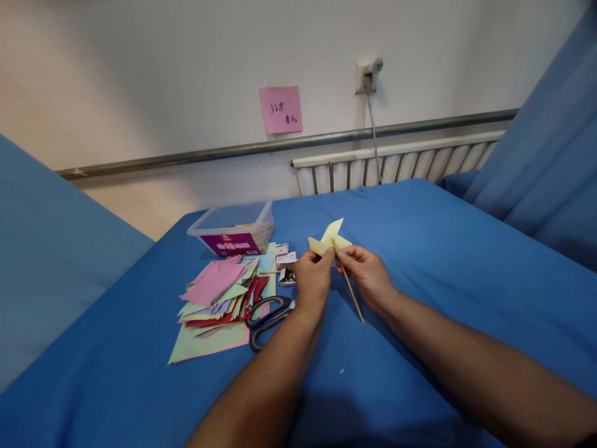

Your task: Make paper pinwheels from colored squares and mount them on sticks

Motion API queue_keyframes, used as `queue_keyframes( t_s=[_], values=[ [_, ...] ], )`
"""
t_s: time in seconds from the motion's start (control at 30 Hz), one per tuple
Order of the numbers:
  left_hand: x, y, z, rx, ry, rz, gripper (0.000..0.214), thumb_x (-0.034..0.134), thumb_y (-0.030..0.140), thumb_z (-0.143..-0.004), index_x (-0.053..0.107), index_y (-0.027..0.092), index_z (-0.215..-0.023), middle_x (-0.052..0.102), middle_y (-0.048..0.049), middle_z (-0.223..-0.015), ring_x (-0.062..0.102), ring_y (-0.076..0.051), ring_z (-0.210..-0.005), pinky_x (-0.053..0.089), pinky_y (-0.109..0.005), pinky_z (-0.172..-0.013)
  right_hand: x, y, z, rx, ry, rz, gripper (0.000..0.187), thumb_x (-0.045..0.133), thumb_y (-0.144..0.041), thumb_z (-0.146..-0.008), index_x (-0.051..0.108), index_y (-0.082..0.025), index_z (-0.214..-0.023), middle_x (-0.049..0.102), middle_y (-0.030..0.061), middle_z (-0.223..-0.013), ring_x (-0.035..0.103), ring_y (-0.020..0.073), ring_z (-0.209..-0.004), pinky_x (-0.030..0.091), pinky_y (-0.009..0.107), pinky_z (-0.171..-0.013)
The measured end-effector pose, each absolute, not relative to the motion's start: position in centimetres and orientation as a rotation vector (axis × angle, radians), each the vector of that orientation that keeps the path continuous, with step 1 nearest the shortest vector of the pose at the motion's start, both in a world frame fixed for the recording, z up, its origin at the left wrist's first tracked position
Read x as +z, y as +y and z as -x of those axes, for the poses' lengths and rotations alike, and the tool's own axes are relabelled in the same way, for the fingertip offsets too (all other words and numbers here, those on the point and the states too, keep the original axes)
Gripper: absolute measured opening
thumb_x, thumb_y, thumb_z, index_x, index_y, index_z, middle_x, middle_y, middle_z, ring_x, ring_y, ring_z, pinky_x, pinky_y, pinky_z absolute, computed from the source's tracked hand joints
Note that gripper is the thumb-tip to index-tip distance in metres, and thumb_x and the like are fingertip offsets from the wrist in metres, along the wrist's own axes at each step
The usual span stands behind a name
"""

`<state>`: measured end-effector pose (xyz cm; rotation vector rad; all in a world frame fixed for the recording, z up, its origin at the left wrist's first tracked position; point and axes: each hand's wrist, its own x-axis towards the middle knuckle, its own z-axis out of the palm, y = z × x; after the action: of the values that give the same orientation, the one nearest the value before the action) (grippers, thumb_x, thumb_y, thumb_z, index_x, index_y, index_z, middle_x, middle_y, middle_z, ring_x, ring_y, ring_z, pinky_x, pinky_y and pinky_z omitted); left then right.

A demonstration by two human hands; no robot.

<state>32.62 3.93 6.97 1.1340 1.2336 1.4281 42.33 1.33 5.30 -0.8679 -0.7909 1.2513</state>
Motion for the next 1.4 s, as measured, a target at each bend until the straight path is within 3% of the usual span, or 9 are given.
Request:
queue_keyframes(
  t_s=[1.4],
  values=[
    [7.76, 3.46, -32.63, 1.433, 1.289, -1.185, 0.023, 0.07, 0.032, -0.06, 0.069, 0.011, -0.068, 0.068, -0.0045, -0.066, 0.056, -0.014, -0.058, 0.041, -0.023, -0.055, 4.96, 1.4, -42.51, 1.214, -0.838, 0.852, 0.02, 0.076, -0.035, -0.069, 0.065, -0.019, -0.073, 0.063, -0.003, -0.065, 0.054, 0.0088, -0.057, 0.04, 0.024, -0.06]
  ],
)
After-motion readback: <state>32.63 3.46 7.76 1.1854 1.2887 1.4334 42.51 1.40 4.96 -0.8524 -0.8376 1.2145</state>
